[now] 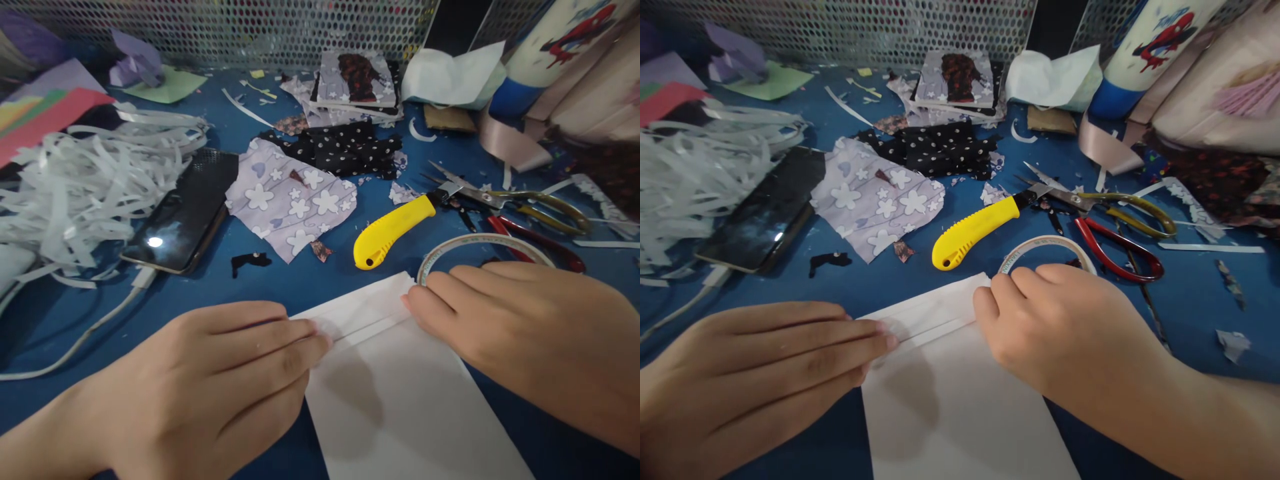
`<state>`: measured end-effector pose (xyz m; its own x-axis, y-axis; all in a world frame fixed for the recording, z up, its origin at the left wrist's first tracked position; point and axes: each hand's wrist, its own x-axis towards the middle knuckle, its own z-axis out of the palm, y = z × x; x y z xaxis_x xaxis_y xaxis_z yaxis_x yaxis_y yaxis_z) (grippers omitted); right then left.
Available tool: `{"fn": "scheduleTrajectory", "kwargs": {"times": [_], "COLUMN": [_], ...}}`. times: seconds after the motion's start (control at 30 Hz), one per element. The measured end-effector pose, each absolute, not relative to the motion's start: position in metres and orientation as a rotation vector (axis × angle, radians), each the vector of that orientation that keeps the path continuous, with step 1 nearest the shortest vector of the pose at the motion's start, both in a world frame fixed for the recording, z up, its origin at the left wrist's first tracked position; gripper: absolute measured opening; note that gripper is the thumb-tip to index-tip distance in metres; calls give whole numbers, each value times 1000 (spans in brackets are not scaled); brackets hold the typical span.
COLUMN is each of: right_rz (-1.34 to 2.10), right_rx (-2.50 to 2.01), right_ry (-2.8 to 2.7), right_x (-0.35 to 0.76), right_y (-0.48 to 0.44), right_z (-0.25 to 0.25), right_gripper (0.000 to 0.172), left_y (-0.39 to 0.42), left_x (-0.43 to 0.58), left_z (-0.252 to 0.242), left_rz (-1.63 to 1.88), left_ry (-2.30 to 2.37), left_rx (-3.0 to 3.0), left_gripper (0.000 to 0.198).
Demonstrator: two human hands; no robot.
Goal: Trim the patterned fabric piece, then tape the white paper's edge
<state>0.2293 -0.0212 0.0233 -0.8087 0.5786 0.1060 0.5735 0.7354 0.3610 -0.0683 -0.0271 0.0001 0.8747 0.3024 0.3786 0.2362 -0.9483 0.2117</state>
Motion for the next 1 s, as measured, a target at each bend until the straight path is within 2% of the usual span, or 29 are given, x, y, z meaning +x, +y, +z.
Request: {"fn": "scheduleTrajectory", "kwargs": {"times": [0.23,1.0], "right_rz": [556,569], "right_rx": [976,982], "right_ry": [2895,2909], "right_x": [228,233], "right_y": [-22,-24], "right_z": [24,18], "right_gripper": [27,27], "left_y": [-30,-31], "left_x": [-66,-71], "left_z": [3,-2], "left_rz": [522,522], "left_ry": [416,316], "left_rx": [2919,3022], "left_gripper": [21,17]}}
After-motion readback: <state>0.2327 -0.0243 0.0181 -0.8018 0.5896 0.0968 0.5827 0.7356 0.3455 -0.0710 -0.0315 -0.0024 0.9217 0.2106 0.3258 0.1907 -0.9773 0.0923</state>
